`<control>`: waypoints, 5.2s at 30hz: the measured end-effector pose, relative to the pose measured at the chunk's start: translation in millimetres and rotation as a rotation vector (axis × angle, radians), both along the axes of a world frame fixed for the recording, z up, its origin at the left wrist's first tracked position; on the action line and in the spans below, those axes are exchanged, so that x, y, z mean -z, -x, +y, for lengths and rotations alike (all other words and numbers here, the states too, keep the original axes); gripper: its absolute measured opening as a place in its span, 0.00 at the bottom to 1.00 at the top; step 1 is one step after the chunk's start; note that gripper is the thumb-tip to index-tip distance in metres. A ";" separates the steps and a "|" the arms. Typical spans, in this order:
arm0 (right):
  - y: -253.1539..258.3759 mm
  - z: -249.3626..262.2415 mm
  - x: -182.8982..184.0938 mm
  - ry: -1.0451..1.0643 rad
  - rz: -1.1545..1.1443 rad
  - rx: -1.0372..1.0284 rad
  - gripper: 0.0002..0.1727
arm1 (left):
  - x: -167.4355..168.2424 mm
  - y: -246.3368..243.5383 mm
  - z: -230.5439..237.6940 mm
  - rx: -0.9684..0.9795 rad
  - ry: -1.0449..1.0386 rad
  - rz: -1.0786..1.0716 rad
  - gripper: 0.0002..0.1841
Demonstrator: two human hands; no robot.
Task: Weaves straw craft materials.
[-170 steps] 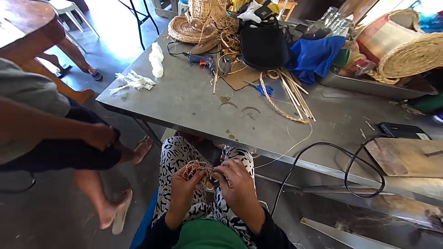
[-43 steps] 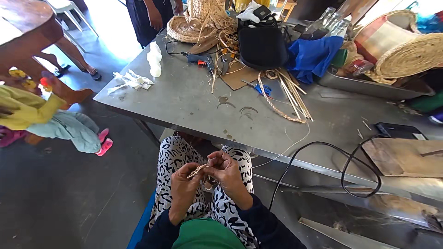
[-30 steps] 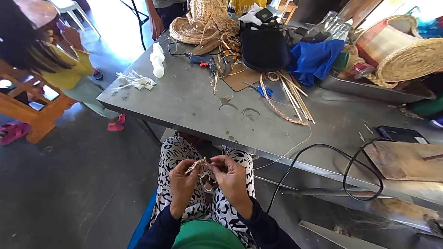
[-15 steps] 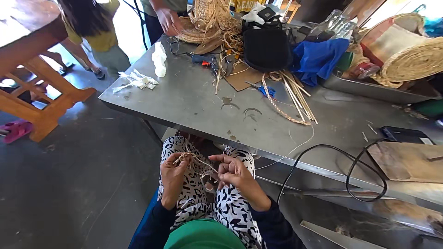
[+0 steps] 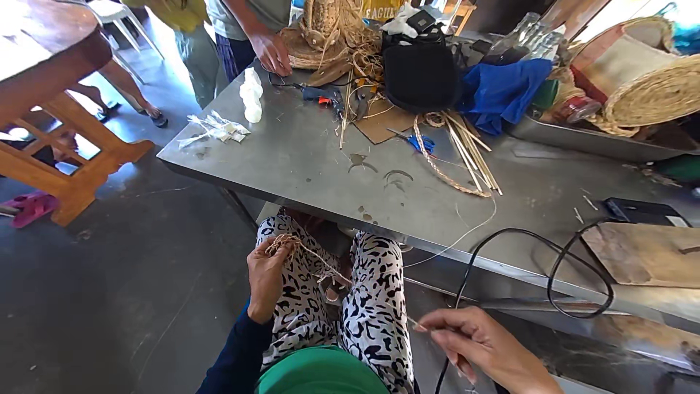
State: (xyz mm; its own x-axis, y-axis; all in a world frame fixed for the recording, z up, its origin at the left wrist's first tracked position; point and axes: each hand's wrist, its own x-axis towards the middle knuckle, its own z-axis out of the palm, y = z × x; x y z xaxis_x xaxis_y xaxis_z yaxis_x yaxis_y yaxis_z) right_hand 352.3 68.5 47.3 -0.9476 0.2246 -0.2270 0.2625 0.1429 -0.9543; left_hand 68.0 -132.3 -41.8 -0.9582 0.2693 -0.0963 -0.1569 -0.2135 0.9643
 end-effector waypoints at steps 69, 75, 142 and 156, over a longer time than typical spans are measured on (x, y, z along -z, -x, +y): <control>138.9 -52.8 43.6 -0.285 0.664 -0.007 0.05 | -48.3 -57.9 -12.1 0.426 -0.144 -0.309 0.09; 134.6 -49.7 37.8 -0.429 0.628 -0.050 0.06 | -49.1 -55.6 -10.6 0.428 -0.183 -0.290 0.09; 140.4 -94.1 68.4 -0.588 0.836 0.392 0.04 | -18.5 -66.8 9.4 0.118 -0.229 0.110 0.11; 142.7 -94.9 70.7 -0.440 0.841 0.420 0.04 | -20.3 -69.3 12.4 0.109 -0.280 0.040 0.11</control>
State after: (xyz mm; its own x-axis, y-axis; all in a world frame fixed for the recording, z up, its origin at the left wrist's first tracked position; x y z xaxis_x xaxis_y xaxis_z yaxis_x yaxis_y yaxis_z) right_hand 209.6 -26.4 -23.5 -0.5884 0.4763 0.6534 -0.3550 0.5740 -0.7380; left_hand 137.3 -120.0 -21.5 -0.9237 0.3816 0.0340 -0.1562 -0.4563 0.8760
